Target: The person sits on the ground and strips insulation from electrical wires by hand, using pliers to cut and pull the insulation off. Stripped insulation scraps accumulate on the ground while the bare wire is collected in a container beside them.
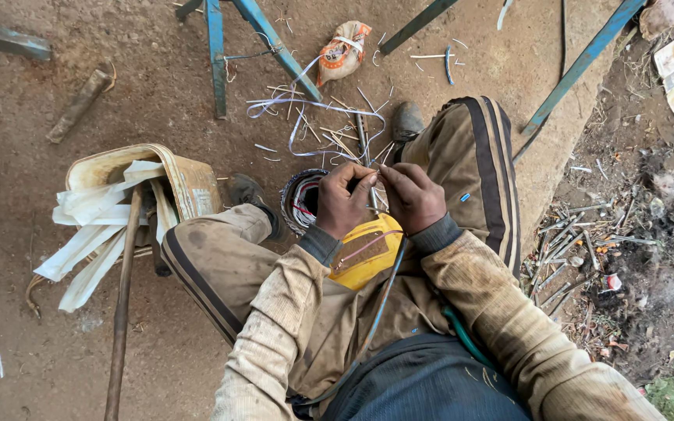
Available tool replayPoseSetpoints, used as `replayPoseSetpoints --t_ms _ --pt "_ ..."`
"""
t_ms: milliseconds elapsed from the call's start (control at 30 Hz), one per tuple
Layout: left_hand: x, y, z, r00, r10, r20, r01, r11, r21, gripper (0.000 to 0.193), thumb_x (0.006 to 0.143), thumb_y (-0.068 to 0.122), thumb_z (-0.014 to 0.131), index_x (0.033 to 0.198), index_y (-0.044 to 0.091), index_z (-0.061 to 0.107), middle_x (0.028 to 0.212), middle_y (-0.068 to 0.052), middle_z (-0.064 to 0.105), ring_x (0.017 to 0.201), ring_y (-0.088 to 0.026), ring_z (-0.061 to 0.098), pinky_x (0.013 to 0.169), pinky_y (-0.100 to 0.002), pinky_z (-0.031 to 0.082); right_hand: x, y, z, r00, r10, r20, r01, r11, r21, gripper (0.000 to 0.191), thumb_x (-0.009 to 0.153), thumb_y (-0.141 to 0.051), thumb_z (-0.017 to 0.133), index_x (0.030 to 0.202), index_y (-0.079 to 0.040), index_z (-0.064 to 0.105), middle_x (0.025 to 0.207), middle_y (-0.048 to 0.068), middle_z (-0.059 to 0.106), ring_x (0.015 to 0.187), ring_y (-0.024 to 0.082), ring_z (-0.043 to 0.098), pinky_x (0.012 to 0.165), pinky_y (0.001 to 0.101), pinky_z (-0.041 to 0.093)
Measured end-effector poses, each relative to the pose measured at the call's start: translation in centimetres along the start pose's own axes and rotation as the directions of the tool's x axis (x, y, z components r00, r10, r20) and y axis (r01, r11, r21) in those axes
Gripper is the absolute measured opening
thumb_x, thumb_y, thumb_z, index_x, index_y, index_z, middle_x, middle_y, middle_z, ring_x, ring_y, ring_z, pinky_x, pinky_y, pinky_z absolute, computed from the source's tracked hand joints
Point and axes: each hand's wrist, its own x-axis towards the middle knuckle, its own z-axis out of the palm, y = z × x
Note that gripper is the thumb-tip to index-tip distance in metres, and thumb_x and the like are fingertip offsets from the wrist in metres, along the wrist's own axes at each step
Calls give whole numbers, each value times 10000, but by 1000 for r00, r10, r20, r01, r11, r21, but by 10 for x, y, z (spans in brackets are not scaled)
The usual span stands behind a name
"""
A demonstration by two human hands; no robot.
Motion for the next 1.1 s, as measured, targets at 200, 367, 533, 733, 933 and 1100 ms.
replayPoseSetpoints --t_ms 200,367,533,733,933,1100 --pt "4 3 -11 994 93 64 -98 992 79 105 919 98 737 891 11 685 844 -99 689 786 -194 677 721 -330 540 -10 40 9 864 374 337 -463 852 243 172 951 -131 796 1037 10 749 819 59 746 727 144 655 639 273 534" --pt "11 -1 -12 984 107 145 -102 994 -42 93 933 101 722 897 26 681 865 -88 706 811 -180 697 741 -322 554 -4 75 6 479 410 776 -855 20 518 186 970 -128 733 1016 51 752 764 11 673 565 63 515 492 209 381" --pt "9 -2 -11 997 20 73 -16 998 -58 114 938 109 732 900 12 686 858 -77 721 801 -144 694 745 -306 551 -3 42 4 835 350 426 -525 739 422 215 927 -94 756 1118 4 760 859 50 731 682 117 636 606 243 516" --pt "-1 -11 -9 994 -54 99 72 979 -193 105 968 89 704 933 -8 688 871 -61 720 833 -85 654 771 -269 544 2 15 -4 994 -83 74 73 989 126 238 912 -77 798 1140 -34 747 1027 148 751 875 265 764 745 327 616" --pt "-4 -24 -11 988 -98 119 131 940 -314 105 977 95 692 962 -8 702 908 -38 749 855 -60 669 802 -243 563 4 10 -3 987 -145 66 138 986 92 238 904 -78 814 1124 -14 753 977 147 748 831 265 759 715 334 615" --pt "-6 -28 -13 986 -71 152 121 930 -348 114 991 102 690 972 -10 694 913 -42 744 859 -66 673 810 -241 559 2 17 -6 981 -55 186 27 989 149 191 890 -101 818 1063 -37 771 885 127 736 747 239 734 643 316 570"
